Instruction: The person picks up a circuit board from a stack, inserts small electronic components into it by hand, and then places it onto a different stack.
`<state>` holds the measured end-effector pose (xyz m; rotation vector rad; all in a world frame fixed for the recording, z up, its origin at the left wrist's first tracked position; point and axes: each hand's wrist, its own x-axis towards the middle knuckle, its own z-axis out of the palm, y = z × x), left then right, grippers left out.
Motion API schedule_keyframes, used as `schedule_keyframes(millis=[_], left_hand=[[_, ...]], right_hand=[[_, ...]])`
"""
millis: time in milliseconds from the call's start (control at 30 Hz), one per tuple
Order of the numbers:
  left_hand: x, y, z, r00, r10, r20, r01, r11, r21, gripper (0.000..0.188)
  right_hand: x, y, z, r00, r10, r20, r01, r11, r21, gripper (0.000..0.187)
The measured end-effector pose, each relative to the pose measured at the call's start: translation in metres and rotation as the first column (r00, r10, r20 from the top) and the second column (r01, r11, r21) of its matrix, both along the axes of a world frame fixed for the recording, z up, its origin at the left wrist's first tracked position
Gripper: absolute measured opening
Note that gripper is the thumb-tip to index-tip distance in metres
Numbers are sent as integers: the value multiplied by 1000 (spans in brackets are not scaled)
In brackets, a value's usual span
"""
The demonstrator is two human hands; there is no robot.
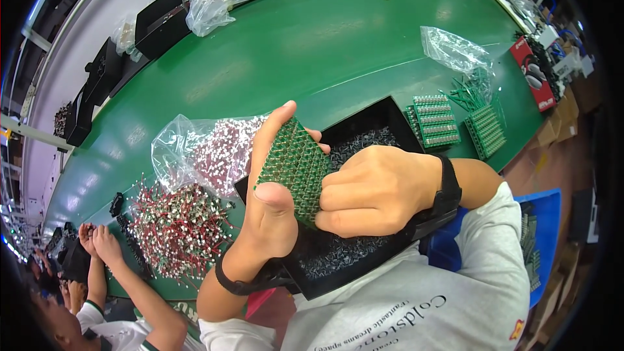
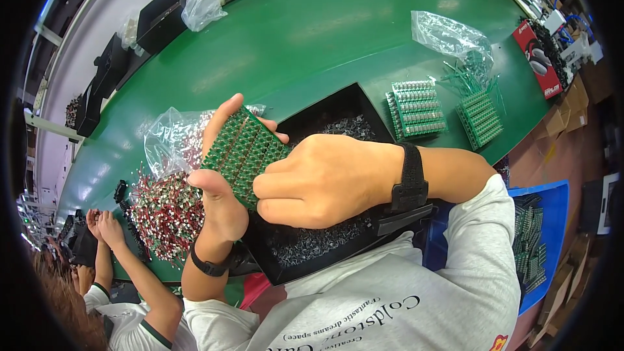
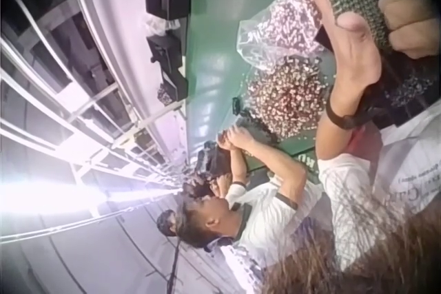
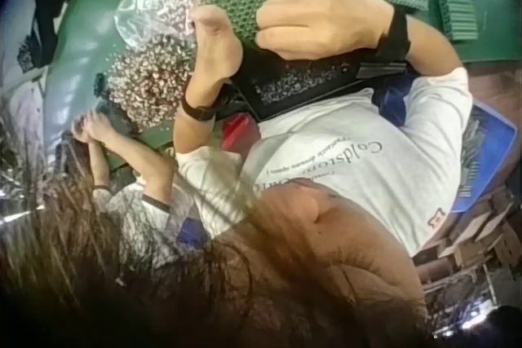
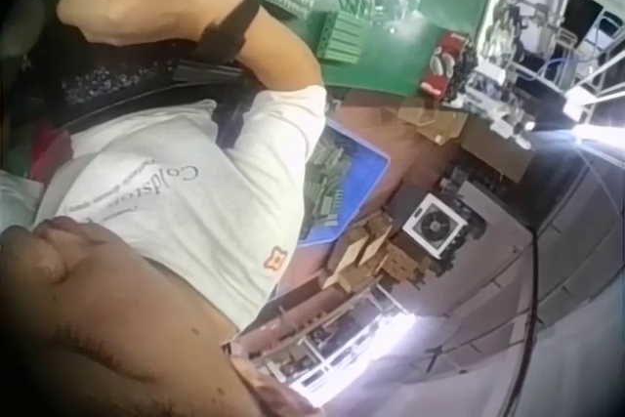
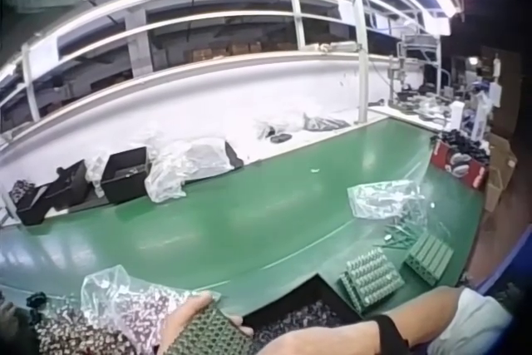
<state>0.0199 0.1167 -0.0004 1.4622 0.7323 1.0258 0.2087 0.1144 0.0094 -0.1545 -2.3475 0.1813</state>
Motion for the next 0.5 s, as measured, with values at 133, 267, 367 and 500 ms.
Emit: schedule_keyframes(millis=[133,267,367,500], left_hand=[[-2,0,0,1000,0,2,0,1000,20,117],[-1,1,-1,996,-33,85,35,999,-26,118],[-1,1,0,997,-37,74,40,999,-37,119],[-1,0,1,998,-36,59,38,999,-30,119]], right_hand=[[2,0,5,1000,12,18,-12,999,-39,15],[-2,1,-1,998,-56,2,56,998,2,17],[-2,0,0,999,-42,16,42,999,-10,17],[-2,0,0,999,-49,0,49,999,-9,17]])
